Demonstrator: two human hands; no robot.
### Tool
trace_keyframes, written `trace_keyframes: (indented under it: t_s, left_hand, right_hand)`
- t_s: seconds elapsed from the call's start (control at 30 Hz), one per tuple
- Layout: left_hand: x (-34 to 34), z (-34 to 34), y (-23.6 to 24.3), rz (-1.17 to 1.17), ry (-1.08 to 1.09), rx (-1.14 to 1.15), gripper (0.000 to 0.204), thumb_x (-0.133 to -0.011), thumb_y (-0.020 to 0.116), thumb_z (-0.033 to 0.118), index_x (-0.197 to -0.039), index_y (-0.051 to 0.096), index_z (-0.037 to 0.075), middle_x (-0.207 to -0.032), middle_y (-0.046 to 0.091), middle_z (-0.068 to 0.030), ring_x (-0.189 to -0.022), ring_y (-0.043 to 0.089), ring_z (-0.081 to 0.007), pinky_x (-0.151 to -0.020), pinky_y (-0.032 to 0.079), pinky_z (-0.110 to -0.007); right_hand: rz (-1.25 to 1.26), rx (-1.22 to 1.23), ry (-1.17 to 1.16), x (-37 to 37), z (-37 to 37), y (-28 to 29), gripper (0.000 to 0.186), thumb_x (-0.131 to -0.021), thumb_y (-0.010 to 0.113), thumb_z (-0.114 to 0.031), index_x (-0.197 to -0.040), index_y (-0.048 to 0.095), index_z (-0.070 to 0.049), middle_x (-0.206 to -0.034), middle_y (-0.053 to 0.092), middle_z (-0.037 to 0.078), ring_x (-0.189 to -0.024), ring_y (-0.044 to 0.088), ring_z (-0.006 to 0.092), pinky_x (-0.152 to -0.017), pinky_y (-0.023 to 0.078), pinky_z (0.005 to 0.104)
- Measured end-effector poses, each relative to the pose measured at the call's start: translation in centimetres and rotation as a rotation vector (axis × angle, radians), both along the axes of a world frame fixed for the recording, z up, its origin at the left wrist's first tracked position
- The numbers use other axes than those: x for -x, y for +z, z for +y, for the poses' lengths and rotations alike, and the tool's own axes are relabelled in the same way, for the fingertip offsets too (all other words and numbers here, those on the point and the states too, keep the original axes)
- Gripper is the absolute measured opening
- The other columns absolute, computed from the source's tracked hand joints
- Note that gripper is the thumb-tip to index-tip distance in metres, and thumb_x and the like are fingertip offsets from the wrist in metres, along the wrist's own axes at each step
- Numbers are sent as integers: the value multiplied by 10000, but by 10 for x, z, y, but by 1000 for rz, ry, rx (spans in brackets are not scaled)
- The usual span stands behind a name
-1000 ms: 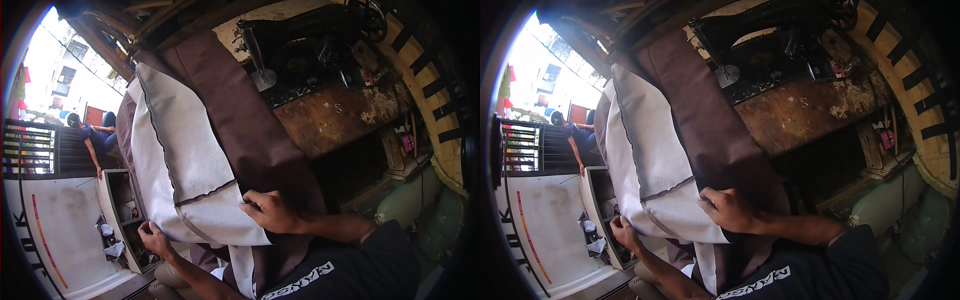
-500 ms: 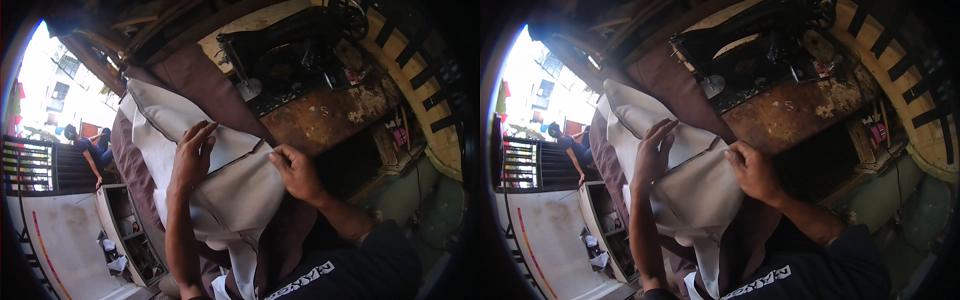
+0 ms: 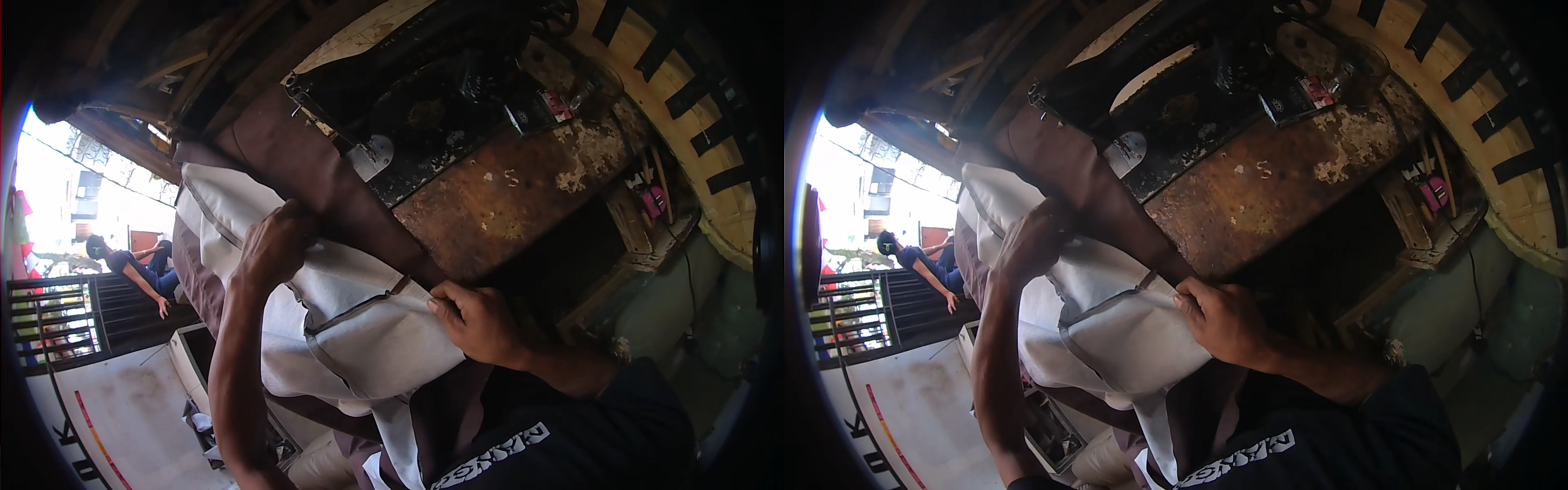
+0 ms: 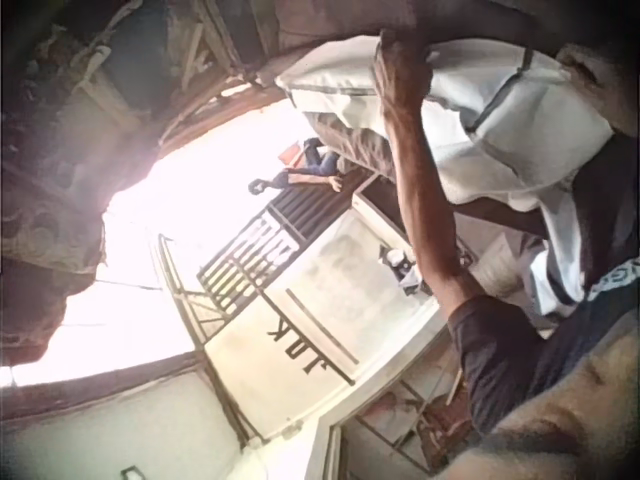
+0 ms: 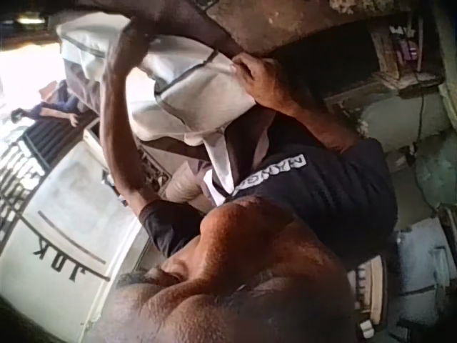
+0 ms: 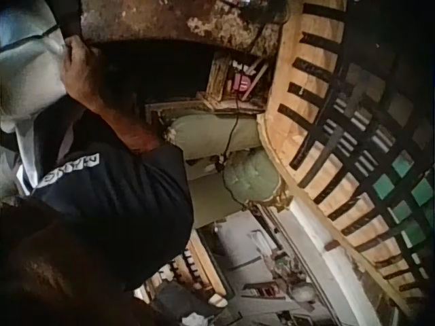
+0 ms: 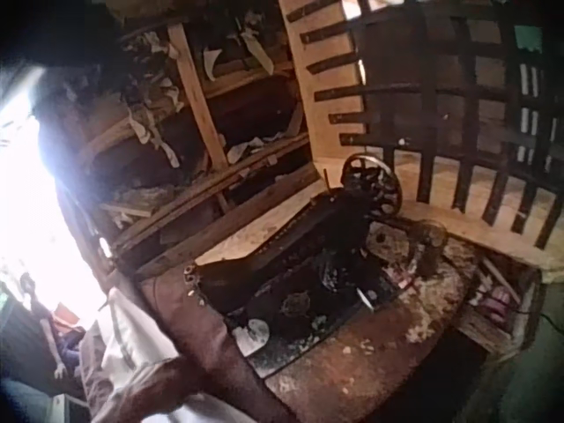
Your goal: The person unfolds and positions a fabric cover onto a sewing machine table, then feeds the fabric through the sewing machine to stitch the edges together.
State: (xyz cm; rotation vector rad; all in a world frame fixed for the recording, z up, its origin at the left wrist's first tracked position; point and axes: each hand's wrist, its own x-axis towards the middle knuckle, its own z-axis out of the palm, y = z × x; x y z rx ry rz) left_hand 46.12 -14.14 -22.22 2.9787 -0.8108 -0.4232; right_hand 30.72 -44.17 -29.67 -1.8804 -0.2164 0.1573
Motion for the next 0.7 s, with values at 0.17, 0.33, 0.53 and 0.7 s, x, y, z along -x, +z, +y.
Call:
trace_keyframes:
  t_s: [0.17,0.33,0.53,0.7]
  left_hand:
    - [-15,-44,-6,-371,179,251,188,-924,672,106,-1088,750,155,-1151,656,-124,-898,713,-400,-757,568,-500]
    - [-16,-69,-49,-320,299,156,272,-898,626,55,-1132,717,159,-1130,630,-146,-961,691,-416,-808,548,-528]
    - [-15,-67,-57,-293,327,287,232,-920,648,74,-1137,711,130,-1093,641,-176,-957,681,-433,-814,547,-527]
    - [-14,-68,-55,-258,339,272,211,-932,656,87,-1138,700,82,-1079,651,-189,-961,677,-440,-818,543,-525]
  right_hand:
    - [77,-74,-86,5,5,-2,166,-1013,660,-125,-1149,644,-32,-826,715,193,-759,743,369,-634,555,429]
    - [193,-88,-74,5,0,11,253,-1008,649,-84,-1256,621,-42,-846,710,211,-763,738,389,-637,557,435]
    - [88,-74,-83,8,1,-9,286,-984,639,-40,-1269,662,-39,-868,724,222,-754,758,341,-631,565,392]
    - [-4,-143,-170,11,3,-18,283,-962,659,-22,-1241,700,-25,-818,728,157,-663,713,124,-606,541,301]
